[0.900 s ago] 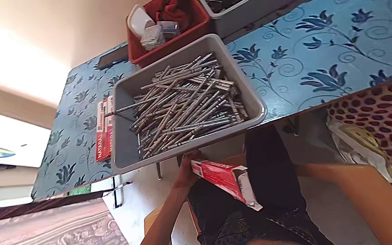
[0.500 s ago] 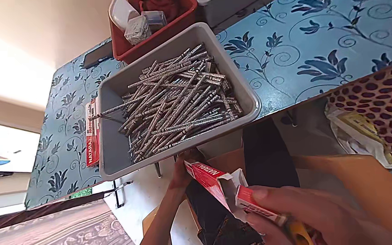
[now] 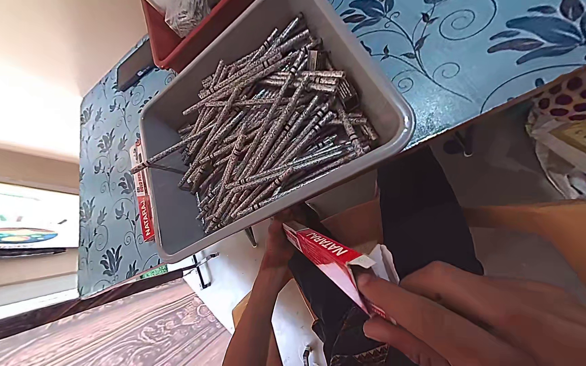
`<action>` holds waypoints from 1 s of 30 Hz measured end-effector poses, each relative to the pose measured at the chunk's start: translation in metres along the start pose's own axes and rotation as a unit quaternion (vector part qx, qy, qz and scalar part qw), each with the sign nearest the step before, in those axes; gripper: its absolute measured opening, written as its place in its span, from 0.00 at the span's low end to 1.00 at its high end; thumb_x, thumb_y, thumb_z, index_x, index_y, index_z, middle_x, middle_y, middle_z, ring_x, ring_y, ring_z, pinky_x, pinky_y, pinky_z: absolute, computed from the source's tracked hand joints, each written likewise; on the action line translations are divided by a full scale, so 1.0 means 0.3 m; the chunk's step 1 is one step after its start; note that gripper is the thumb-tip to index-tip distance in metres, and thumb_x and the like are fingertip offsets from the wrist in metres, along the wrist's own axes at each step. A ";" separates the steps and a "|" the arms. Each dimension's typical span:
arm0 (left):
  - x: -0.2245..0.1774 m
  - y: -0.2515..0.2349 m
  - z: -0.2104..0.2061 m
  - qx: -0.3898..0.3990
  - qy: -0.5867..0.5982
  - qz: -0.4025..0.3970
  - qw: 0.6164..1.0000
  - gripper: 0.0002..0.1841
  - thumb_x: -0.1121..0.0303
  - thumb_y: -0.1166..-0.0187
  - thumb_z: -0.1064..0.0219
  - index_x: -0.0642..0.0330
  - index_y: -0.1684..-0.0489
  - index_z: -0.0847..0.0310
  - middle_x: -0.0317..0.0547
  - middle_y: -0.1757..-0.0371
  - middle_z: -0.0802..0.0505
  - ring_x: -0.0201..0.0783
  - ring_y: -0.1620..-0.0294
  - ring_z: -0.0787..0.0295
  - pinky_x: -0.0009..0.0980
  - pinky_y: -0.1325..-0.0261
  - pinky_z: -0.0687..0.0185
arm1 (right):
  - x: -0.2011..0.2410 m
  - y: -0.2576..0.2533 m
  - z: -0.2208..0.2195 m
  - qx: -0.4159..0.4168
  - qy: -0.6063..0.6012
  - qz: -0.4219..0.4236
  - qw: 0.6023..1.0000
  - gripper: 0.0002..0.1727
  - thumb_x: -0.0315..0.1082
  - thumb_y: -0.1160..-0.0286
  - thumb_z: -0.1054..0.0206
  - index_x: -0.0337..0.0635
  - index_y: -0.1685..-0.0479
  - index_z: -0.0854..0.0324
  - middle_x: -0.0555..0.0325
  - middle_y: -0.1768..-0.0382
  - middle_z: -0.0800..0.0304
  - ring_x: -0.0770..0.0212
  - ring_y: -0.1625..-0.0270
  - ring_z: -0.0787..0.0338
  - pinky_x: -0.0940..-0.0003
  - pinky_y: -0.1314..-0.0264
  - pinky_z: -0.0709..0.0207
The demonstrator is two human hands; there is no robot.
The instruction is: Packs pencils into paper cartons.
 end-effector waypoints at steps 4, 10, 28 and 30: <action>-0.051 0.032 -0.075 -0.080 -0.090 -0.036 0.992 0.17 0.66 0.15 0.47 0.43 0.76 0.16 0.29 0.78 0.07 0.19 0.77 0.12 0.17 0.67 0.15 | 0.002 -0.002 -0.006 0.044 0.034 0.018 0.998 0.20 0.46 0.12 0.40 0.38 0.51 0.11 0.53 0.79 0.25 0.56 0.81 0.29 0.67 0.82 0.43; -0.011 0.010 -0.017 -0.029 -0.018 0.015 0.999 0.07 0.62 0.36 0.19 0.51 0.74 0.10 0.35 0.78 0.09 0.25 0.76 0.11 0.21 0.67 0.12 | -0.022 0.005 -0.013 0.102 0.010 0.046 0.994 0.23 0.51 0.13 0.41 0.38 0.59 0.14 0.55 0.81 0.25 0.57 0.83 0.27 0.68 0.85 0.43; -0.026 0.005 -0.031 -0.030 -0.043 -0.021 0.998 0.04 0.62 0.32 0.22 0.49 0.70 0.06 0.36 0.72 0.05 0.25 0.71 0.07 0.22 0.65 0.11 | -0.088 -0.025 -0.020 0.057 0.030 0.082 0.995 0.09 0.34 0.20 0.41 0.44 0.63 0.17 0.58 0.81 0.20 0.62 0.80 0.23 0.71 0.82 0.38; -0.029 0.005 -0.023 -0.044 -0.037 -0.025 0.998 0.03 0.63 0.32 0.23 0.49 0.71 0.07 0.35 0.73 0.05 0.24 0.70 0.08 0.22 0.62 0.11 | -0.084 -0.029 -0.024 0.056 0.028 0.078 0.995 0.09 0.34 0.21 0.40 0.44 0.64 0.16 0.58 0.82 0.21 0.61 0.81 0.23 0.71 0.83 0.38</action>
Point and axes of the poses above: each hand's wrist, its own y-axis away from the middle knuckle, its own z-axis out of the back of the hand, x = y × z, the point moved 6 cm from there along -y, towards the middle knuckle
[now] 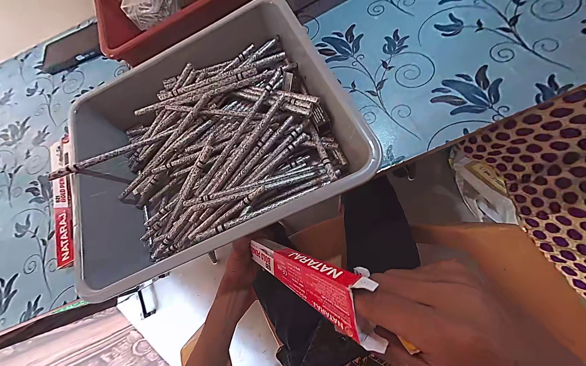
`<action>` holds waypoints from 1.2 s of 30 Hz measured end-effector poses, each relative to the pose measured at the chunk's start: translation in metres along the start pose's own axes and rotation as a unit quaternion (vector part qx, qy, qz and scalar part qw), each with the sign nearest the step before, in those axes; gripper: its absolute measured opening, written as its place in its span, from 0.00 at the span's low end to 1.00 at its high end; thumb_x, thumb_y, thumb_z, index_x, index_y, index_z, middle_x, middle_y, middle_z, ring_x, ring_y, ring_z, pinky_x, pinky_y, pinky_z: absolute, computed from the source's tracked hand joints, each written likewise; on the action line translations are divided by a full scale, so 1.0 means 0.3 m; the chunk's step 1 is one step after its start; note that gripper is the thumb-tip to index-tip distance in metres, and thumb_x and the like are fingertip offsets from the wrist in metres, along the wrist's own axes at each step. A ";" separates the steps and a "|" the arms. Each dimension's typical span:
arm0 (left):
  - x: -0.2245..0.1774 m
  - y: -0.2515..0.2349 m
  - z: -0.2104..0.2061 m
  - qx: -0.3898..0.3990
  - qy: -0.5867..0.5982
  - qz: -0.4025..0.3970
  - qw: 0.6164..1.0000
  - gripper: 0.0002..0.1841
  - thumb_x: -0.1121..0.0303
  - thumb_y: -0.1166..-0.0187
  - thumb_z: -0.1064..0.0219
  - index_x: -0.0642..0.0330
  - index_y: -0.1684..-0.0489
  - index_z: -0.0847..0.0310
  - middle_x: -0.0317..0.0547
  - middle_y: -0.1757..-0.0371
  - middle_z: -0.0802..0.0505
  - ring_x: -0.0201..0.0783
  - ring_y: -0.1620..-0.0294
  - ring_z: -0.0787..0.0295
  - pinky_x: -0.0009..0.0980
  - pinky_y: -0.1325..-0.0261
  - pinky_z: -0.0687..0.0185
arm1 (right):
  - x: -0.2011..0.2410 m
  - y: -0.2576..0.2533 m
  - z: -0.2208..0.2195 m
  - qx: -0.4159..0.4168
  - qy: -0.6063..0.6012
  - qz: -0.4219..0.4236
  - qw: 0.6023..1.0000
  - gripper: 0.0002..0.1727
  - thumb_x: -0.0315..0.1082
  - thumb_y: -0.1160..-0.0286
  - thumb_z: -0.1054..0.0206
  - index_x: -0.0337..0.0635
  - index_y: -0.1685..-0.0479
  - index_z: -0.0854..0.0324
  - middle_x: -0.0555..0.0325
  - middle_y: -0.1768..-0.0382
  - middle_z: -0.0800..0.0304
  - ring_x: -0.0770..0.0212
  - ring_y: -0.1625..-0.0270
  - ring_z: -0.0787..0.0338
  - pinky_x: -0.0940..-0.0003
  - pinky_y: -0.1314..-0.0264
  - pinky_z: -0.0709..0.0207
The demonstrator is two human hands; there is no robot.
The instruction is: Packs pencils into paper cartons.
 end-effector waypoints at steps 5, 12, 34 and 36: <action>-0.005 0.001 0.016 -0.032 -0.017 0.005 0.999 0.05 0.62 0.33 0.23 0.48 0.76 0.08 0.33 0.78 0.08 0.23 0.75 0.11 0.20 0.68 0.14 | 0.018 -0.009 -0.008 0.037 -0.017 -0.005 0.999 0.09 0.32 0.24 0.38 0.41 0.62 0.13 0.56 0.81 0.19 0.59 0.81 0.21 0.68 0.84 0.39; 0.006 0.007 0.000 0.056 0.001 0.020 0.998 0.10 0.55 0.42 0.16 0.47 0.69 0.05 0.32 0.72 0.06 0.23 0.71 0.09 0.20 0.66 0.14 | 0.038 -0.001 -0.007 0.053 -0.025 -0.001 0.998 0.09 0.30 0.23 0.41 0.39 0.64 0.14 0.53 0.80 0.19 0.56 0.82 0.22 0.66 0.85 0.39; 0.061 -0.030 0.015 0.057 0.000 0.036 0.998 0.06 0.64 0.37 0.21 0.47 0.65 0.05 0.32 0.76 0.06 0.23 0.75 0.10 0.20 0.69 0.14 | 0.036 0.080 0.048 0.016 -0.202 -0.078 0.976 0.19 0.33 0.10 0.51 0.37 0.26 0.31 0.45 0.52 0.25 0.60 0.53 0.23 0.78 0.52 0.28; 0.055 -0.031 0.016 0.052 0.000 0.035 0.998 0.05 0.64 0.38 0.21 0.47 0.67 0.05 0.32 0.77 0.07 0.23 0.76 0.10 0.20 0.71 0.14 | 0.044 0.080 0.073 0.001 -0.216 -0.096 0.972 0.16 0.30 0.08 0.49 0.38 0.29 0.30 0.44 0.49 0.21 0.61 0.48 0.18 0.79 0.45 0.24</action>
Point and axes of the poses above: each hand's wrist, its own y-axis away from the middle knuckle, its own z-axis out of the back of the hand, x = y × z, the point moved 6 cm from there along -y, towards the middle knuckle
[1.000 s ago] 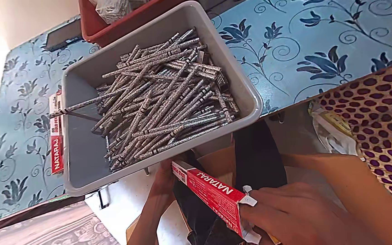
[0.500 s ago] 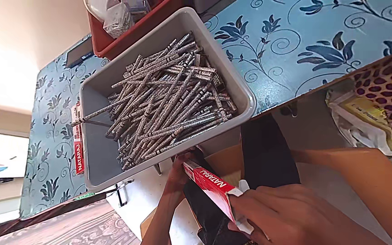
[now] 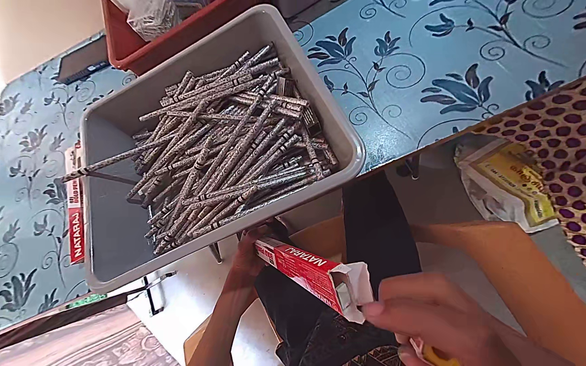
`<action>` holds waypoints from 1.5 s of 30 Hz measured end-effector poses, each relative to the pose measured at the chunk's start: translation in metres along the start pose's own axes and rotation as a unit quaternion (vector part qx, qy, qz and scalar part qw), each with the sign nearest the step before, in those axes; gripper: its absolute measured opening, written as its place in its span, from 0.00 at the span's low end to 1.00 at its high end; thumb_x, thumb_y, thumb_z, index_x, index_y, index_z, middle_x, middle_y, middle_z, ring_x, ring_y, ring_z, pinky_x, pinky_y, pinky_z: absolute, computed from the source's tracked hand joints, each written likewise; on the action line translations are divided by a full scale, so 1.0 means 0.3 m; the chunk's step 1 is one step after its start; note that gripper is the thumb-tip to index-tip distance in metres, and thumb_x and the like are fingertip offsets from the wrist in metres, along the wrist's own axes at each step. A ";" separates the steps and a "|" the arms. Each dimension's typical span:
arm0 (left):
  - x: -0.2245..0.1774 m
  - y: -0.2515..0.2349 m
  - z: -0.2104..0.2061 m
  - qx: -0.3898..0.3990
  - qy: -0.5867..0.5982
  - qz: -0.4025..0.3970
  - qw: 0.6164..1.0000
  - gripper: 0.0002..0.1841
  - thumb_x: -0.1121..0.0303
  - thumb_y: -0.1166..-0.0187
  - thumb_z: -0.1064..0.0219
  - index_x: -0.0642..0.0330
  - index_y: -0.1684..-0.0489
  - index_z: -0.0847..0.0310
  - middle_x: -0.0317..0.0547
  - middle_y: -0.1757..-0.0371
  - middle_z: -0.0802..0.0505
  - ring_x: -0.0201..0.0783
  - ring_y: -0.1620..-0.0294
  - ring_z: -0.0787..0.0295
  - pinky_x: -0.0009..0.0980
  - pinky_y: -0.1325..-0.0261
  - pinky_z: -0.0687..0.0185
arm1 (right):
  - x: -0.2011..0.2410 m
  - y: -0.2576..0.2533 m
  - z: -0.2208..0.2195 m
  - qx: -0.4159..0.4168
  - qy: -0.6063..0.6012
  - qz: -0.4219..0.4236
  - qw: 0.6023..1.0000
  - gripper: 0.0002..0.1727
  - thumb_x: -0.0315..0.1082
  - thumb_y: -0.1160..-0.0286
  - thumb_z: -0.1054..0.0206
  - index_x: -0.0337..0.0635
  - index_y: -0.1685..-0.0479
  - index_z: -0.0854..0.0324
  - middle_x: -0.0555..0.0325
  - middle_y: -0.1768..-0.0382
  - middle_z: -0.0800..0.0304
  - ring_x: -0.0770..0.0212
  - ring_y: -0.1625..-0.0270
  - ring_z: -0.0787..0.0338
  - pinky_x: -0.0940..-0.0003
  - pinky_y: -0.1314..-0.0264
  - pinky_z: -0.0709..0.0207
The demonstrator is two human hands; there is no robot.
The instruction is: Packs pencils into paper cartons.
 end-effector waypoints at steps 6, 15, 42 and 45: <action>0.008 0.021 -0.039 -0.018 0.027 -0.001 0.999 0.05 0.68 0.35 0.25 0.48 0.64 0.05 0.34 0.74 0.06 0.24 0.75 0.10 0.20 0.71 0.14 | -0.080 -0.011 0.026 -0.111 -0.072 0.029 0.991 0.18 0.37 0.18 0.30 0.39 0.40 0.29 0.56 0.51 0.07 0.76 0.48 0.07 0.86 0.46 0.15; 0.023 0.026 -0.054 -0.057 -0.017 0.004 0.998 0.09 0.69 0.30 0.36 0.44 0.68 0.08 0.31 0.76 0.07 0.23 0.76 0.10 0.22 0.72 0.13 | -0.139 0.013 0.023 -0.163 0.001 -0.019 0.986 0.16 0.36 0.11 0.39 0.38 0.32 0.30 0.62 0.38 0.08 0.79 0.37 0.11 0.83 0.33 0.17; -0.007 0.040 -0.061 -0.041 0.003 -0.029 0.999 0.03 0.69 0.31 0.27 0.48 0.70 0.08 0.39 0.75 0.05 0.26 0.79 0.09 0.21 0.80 0.15 | -0.102 0.018 0.043 -0.258 0.059 -0.009 0.964 0.07 0.34 0.25 0.25 0.44 0.55 0.12 0.66 0.66 0.16 0.83 0.59 0.16 0.92 0.54 0.19; -0.023 0.048 -0.055 -0.066 -0.019 -0.034 0.997 0.04 0.68 0.32 0.27 0.46 0.73 0.08 0.37 0.75 0.05 0.26 0.77 0.08 0.21 0.77 0.14 | -0.096 0.019 0.057 -0.235 0.066 -0.031 0.969 0.06 0.35 0.24 0.26 0.43 0.56 0.11 0.65 0.66 0.17 0.84 0.59 0.17 0.93 0.54 0.21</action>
Point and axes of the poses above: each hand's wrist, its own y-axis away from the middle knuckle, its own z-axis out of the back of the hand, x = y × z, the point moved 6 cm from there along -y, towards the middle knuckle
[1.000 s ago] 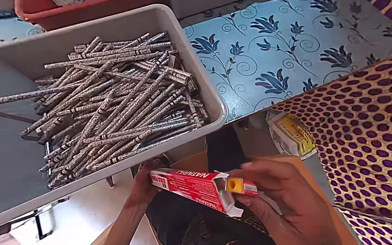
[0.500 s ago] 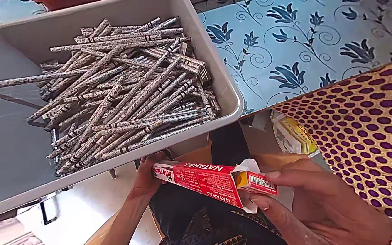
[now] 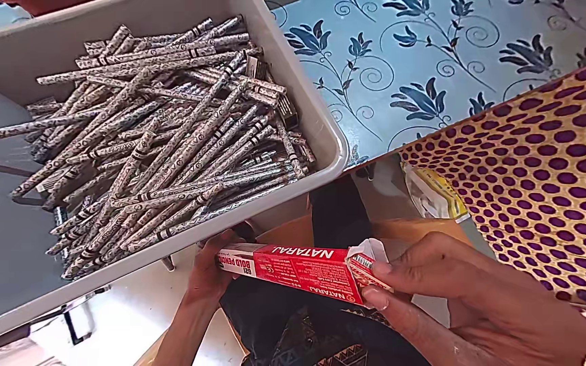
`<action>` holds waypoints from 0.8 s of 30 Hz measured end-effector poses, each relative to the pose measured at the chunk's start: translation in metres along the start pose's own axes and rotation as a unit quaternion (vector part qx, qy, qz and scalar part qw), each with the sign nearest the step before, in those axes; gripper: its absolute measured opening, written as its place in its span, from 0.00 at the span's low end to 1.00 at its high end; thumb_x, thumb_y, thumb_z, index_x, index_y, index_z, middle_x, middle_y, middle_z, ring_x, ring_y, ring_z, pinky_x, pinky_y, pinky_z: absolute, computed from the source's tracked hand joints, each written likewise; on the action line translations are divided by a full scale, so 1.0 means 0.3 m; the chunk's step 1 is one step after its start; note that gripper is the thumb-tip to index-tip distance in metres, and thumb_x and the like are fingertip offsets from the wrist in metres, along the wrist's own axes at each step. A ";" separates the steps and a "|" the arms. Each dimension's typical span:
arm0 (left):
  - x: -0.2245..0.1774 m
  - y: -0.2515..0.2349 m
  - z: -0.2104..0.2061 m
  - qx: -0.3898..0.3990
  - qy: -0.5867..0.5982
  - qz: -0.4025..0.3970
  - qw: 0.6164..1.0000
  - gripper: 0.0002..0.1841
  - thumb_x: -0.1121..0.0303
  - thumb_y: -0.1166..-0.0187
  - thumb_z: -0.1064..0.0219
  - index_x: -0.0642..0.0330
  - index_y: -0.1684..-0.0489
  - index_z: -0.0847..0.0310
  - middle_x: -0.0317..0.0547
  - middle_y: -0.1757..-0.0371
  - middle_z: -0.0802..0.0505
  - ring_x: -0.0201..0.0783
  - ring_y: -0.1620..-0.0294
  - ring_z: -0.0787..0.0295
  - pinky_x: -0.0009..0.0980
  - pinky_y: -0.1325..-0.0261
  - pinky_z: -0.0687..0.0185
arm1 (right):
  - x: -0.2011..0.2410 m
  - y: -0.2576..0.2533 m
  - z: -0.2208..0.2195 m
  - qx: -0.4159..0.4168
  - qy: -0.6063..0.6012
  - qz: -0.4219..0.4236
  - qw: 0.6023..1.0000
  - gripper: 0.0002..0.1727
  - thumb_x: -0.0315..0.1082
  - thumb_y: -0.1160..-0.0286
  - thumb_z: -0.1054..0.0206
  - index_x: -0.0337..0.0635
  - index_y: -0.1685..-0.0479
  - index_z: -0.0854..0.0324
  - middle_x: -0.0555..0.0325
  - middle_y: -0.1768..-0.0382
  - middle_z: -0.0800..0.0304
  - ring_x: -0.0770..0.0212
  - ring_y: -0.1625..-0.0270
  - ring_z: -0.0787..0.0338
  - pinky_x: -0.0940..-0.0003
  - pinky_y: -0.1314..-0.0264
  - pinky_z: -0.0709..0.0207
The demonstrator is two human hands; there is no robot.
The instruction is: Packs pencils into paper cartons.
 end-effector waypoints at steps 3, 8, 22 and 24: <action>-0.004 0.000 0.006 -0.017 -0.013 -0.007 1.000 0.06 0.70 0.31 0.30 0.46 0.73 0.08 0.38 0.75 0.04 0.26 0.77 0.08 0.21 0.77 0.14 | 0.005 -0.002 0.001 0.024 0.011 -0.012 1.000 0.08 0.37 0.22 0.28 0.43 0.54 0.11 0.65 0.65 0.16 0.85 0.59 0.16 0.94 0.54 0.21; 0.020 0.002 -0.008 -0.018 0.018 0.008 1.000 0.08 0.73 0.29 0.32 0.48 0.73 0.09 0.40 0.75 0.05 0.27 0.77 0.08 0.22 0.75 0.12 | 0.005 0.006 -0.008 0.003 0.040 -0.024 0.999 0.10 0.39 0.21 0.30 0.43 0.53 0.10 0.64 0.65 0.16 0.85 0.60 0.17 0.94 0.57 0.21; 0.048 0.016 -0.027 -0.041 0.052 0.037 0.997 0.16 0.77 0.24 0.43 0.50 0.76 0.12 0.40 0.78 0.06 0.28 0.79 0.08 0.23 0.77 0.13 | 0.026 0.020 -0.037 0.028 0.084 0.023 0.996 0.17 0.40 0.11 0.40 0.35 0.42 0.16 0.55 0.62 0.15 0.81 0.57 0.16 0.94 0.53 0.24; 0.045 0.015 -0.025 -0.045 0.051 0.037 0.997 0.16 0.77 0.25 0.43 0.49 0.77 0.12 0.40 0.79 0.06 0.27 0.80 0.09 0.22 0.78 0.14 | 0.028 0.022 -0.039 0.033 0.092 0.027 0.995 0.17 0.40 0.11 0.41 0.35 0.42 0.16 0.55 0.62 0.16 0.80 0.56 0.16 0.94 0.52 0.24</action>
Point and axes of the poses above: each hand's wrist, its own y-axis away from the middle knuckle, its own z-axis out of the back of the hand, x = y × z, the point moved 6 cm from there along -y, towards the middle knuckle
